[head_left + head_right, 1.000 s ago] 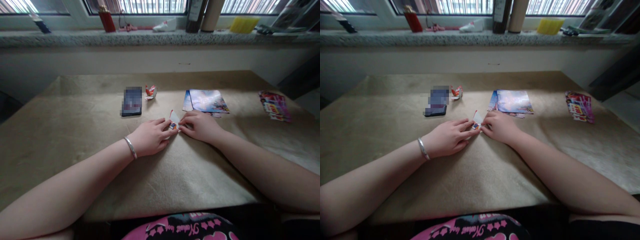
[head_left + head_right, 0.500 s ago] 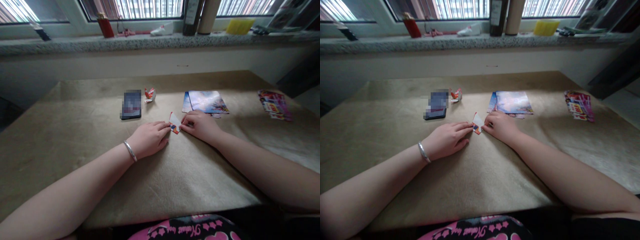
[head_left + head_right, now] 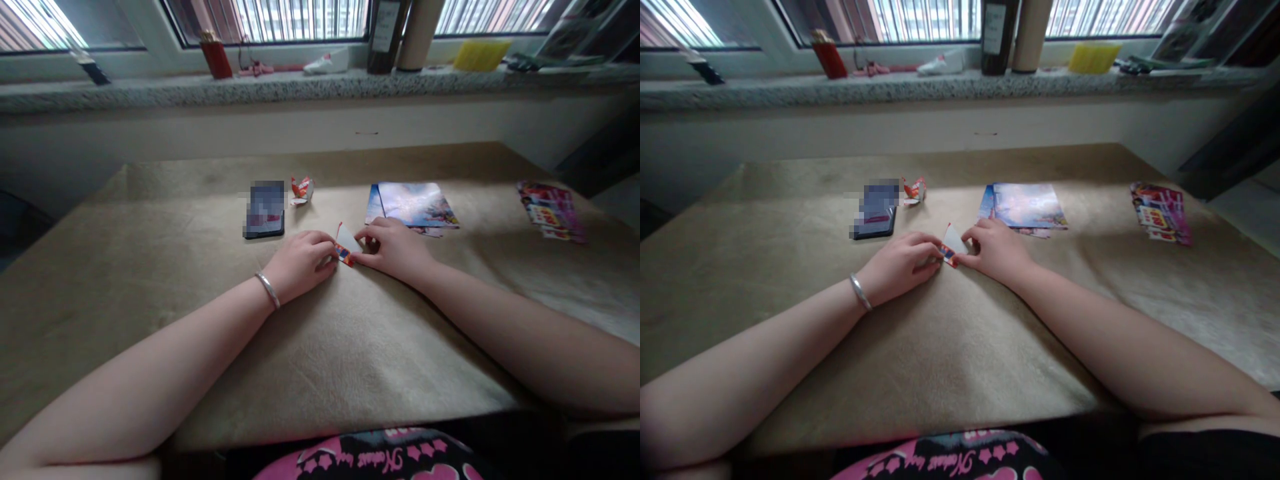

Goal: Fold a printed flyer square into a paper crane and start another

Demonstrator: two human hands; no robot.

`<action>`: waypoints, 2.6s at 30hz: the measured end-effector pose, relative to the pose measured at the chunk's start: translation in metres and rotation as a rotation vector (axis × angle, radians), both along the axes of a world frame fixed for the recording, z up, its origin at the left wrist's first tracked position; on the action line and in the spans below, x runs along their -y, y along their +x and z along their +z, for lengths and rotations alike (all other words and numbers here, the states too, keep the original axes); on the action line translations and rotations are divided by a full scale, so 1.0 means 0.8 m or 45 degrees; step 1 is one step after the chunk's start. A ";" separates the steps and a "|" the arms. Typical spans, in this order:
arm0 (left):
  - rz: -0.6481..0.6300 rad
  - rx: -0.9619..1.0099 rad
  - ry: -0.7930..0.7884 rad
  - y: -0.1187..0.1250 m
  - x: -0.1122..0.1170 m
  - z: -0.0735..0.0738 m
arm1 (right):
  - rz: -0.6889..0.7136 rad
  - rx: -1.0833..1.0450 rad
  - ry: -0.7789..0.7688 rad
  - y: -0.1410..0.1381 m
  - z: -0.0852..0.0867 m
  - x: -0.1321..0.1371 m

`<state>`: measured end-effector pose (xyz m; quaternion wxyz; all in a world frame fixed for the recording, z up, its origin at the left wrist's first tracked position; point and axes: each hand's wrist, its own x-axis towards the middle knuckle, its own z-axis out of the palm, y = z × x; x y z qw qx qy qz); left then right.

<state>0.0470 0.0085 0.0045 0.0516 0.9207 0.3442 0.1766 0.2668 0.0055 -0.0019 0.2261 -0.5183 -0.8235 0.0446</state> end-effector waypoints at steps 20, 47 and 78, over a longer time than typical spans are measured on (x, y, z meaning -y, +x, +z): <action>0.299 0.082 -0.146 0.003 -0.005 -0.007 | 0.073 -0.029 -0.052 -0.008 -0.001 0.001; 0.080 0.120 -0.014 0.001 -0.026 -0.023 | 0.309 -0.141 0.017 -0.008 -0.011 -0.010; -0.228 -0.116 0.161 -0.009 -0.018 -0.009 | 0.505 0.160 0.095 0.003 0.002 0.001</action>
